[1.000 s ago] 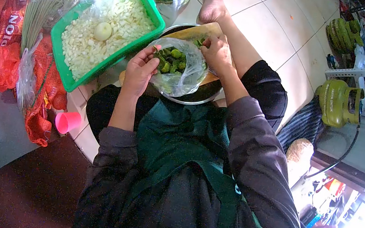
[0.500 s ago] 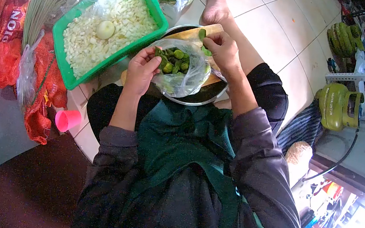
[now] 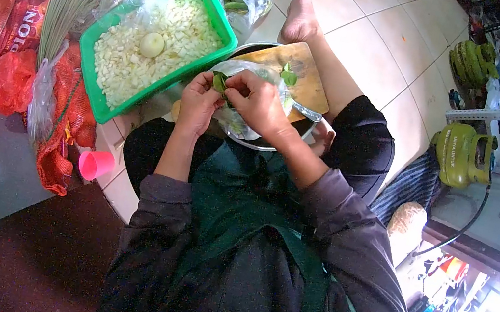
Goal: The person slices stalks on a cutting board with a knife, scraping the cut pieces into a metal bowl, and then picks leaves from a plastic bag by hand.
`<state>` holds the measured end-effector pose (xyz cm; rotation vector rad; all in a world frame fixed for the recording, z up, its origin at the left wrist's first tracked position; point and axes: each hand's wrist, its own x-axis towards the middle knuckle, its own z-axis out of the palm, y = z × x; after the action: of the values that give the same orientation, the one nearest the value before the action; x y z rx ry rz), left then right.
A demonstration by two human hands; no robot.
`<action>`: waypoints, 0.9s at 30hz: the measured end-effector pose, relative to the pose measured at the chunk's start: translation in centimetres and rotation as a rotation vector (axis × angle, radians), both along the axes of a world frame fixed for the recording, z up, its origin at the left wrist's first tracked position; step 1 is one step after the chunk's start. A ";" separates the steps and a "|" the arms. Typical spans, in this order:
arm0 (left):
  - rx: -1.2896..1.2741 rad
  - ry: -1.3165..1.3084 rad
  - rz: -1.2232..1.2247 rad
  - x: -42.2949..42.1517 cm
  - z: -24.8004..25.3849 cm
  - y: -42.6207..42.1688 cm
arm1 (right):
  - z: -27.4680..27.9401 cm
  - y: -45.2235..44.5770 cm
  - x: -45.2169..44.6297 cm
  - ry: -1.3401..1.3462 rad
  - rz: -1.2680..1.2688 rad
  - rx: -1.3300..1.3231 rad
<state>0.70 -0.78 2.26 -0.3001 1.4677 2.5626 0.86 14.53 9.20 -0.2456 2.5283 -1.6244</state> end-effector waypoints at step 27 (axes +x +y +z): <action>-0.083 0.029 -0.017 0.3 0.7 0.1 | -5.2 8.9 -4.8 0.152 -0.234 0.702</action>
<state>1.01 -0.69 2.92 -0.2607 1.5825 2.5076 -3.91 23.44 3.98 0.0054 3.1410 -0.6884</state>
